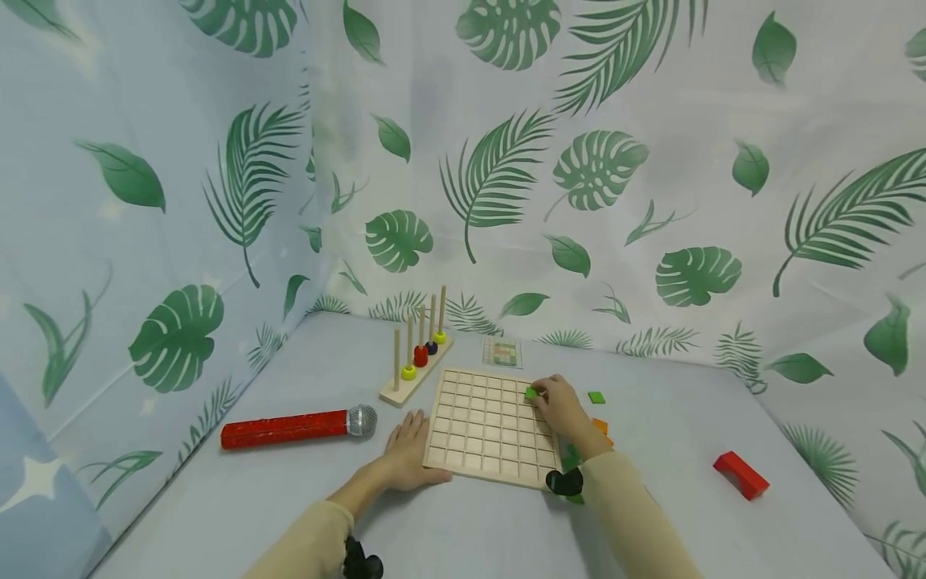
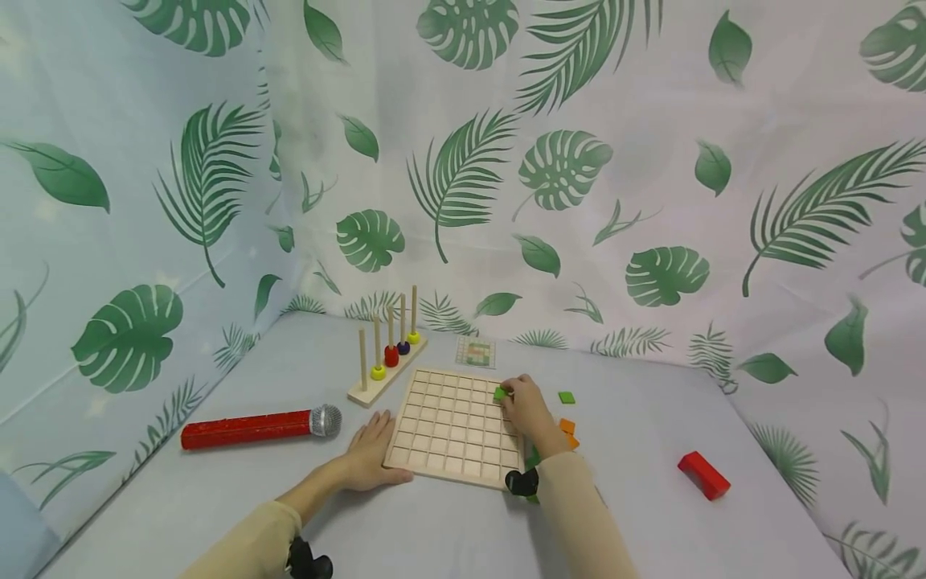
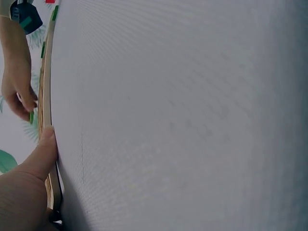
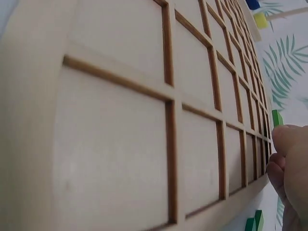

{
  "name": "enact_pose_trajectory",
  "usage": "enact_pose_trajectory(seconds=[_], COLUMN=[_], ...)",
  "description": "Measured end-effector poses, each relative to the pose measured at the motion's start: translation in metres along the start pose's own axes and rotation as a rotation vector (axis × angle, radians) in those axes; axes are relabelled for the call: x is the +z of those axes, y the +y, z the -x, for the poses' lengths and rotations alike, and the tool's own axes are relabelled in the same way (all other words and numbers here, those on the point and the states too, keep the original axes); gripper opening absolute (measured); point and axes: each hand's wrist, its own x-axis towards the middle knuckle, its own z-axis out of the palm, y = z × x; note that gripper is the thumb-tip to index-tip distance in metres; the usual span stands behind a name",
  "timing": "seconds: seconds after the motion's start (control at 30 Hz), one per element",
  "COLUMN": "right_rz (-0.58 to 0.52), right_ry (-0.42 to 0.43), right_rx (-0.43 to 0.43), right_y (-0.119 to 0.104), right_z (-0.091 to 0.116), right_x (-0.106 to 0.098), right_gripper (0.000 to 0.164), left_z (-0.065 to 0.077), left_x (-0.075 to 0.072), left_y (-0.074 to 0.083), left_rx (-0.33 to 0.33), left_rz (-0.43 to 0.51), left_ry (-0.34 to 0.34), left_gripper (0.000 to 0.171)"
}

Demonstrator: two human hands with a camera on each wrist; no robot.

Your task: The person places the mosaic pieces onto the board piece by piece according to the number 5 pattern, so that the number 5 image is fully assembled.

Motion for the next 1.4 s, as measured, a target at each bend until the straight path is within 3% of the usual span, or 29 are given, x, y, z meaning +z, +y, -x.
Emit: enact_pose_trajectory(seconds=[0.57,0.97,1.2,1.4], right_rz=[0.007,-0.002,-0.042,-0.139], right_ry=[-0.082,-0.130,-0.062,-0.046], right_rx=[-0.016,0.069,0.108,0.149], right_y=[-0.008,-0.010,-0.007,-0.004], right_z=[-0.008,-0.005,-0.005,-0.003], right_x=[0.008,-0.002,0.002,0.004], right_gripper=[0.018,0.022,0.022,0.026], left_z=[-0.009,-0.005,-0.001,-0.001], left_x=[0.012,0.006,-0.001,0.002], left_y=[-0.012,-0.004,0.002,-0.002], left_rx=[-0.001,-0.007,-0.001,-0.001], left_rz=[-0.012,-0.018,-0.001,-0.004], left_ry=[0.019,0.013,0.007,0.008], left_gripper=[0.105,0.102,0.104,0.106])
